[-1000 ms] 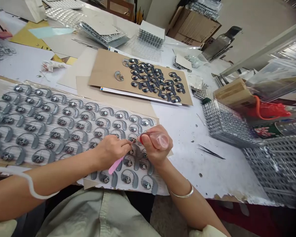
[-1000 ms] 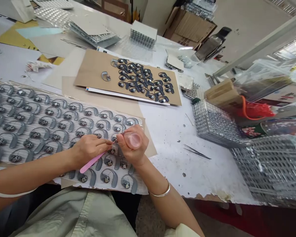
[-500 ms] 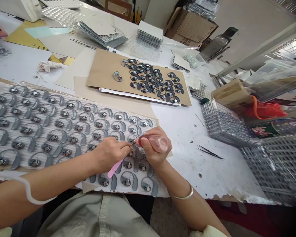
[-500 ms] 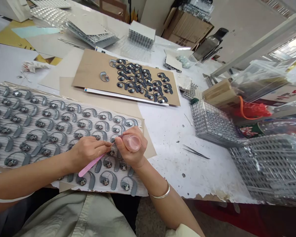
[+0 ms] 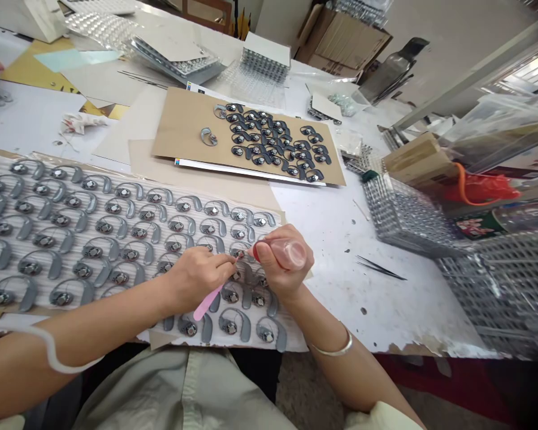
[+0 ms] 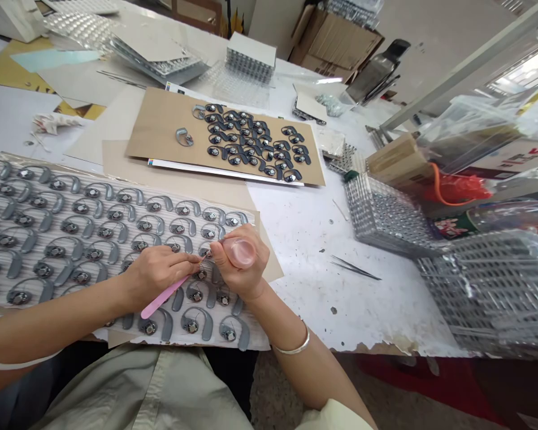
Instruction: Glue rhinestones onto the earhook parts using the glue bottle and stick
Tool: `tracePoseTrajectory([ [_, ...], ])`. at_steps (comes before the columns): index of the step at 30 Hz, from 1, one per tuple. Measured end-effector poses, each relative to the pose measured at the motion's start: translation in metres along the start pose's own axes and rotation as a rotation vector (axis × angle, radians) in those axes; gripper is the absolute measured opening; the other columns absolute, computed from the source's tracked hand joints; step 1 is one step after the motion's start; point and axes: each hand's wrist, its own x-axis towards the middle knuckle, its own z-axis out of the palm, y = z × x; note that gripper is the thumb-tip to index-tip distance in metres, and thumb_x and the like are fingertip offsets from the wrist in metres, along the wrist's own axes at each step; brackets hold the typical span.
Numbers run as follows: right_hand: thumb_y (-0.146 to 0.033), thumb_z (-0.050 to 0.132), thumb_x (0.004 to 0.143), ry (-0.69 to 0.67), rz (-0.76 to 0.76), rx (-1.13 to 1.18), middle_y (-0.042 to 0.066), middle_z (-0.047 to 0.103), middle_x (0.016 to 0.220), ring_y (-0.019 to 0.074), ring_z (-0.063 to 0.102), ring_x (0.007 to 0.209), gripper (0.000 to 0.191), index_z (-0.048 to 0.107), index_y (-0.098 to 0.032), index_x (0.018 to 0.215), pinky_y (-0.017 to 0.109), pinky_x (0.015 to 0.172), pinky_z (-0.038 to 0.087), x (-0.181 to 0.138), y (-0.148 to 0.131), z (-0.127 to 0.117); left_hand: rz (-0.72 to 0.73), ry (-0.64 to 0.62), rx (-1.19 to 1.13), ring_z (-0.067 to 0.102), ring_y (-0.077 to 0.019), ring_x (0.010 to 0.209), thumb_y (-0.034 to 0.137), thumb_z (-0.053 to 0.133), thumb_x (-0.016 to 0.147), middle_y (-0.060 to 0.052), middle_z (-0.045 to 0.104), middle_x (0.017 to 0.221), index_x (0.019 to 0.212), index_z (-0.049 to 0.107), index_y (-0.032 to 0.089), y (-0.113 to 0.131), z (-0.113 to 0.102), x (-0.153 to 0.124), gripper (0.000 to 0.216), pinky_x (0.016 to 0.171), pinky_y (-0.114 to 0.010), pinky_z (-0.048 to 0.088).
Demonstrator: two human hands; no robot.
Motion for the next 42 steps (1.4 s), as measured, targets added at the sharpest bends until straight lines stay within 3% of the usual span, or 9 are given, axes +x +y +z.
tracePoseTrajectory([
  [10,-0.018,0.066,0.075,0.009,-0.174,-0.032,0.001,0.059,0.065,0.0144,0.055,0.057,0.01,0.057,-0.019,0.077,0.032,0.051,0.049,0.0052,-0.0038,-0.0005,-0.009,0.05,-0.002,0.066,-0.0107,0.064,0.008,0.048,0.09,-0.001,0.073,0.088,0.082,0.06,0.014,0.0003,0.0011,0.0015,0.016,0.049,-0.025,0.044],
  [20,-0.018,0.067,0.074,0.005,-0.199,-0.014,0.001,0.059,0.065,0.0152,0.055,0.058,0.012,0.055,-0.02,0.075,0.032,0.053,0.048,0.004,-0.0021,0.0016,0.007,0.082,-0.005,0.067,-0.0109,0.063,0.009,0.048,0.091,-0.002,0.073,0.084,0.079,0.059,0.014,-0.0001,0.0006,0.0024,0.017,0.051,-0.024,0.042],
  [27,-0.019,0.065,0.076,0.074,-0.048,0.129,0.001,0.056,0.064,0.0157,0.058,0.059,0.012,0.056,-0.02,0.07,0.034,0.056,0.05,0.0048,-0.0001,-0.0041,0.014,0.081,-0.029,0.067,-0.0109,0.066,0.01,0.049,0.091,-0.003,0.073,0.083,0.079,0.059,0.014,-0.001,-0.0007,0.0037,0.016,0.055,-0.025,0.04],
  [31,-0.02,0.064,0.079,0.046,0.023,0.17,0.0,0.055,0.063,0.0143,0.056,0.057,0.018,0.054,-0.02,0.064,0.033,0.056,0.048,0.0049,0.0017,-0.0053,0.014,0.078,-0.067,0.068,-0.0109,0.068,0.012,0.052,0.091,-0.003,0.073,0.083,0.081,0.058,0.014,-0.0029,0.0012,0.0026,0.012,0.058,-0.026,0.039],
  [42,-0.025,0.065,0.08,0.013,0.065,0.173,-0.001,0.054,0.063,0.0128,0.053,0.056,0.022,0.054,-0.019,0.062,0.032,0.055,0.047,0.0035,0.0044,-0.0005,0.006,0.102,-0.119,0.069,-0.0102,0.072,0.012,0.052,0.089,-0.003,0.074,0.087,0.085,0.058,0.015,-0.0061,0.0024,0.0019,0.008,0.058,-0.025,0.037],
])
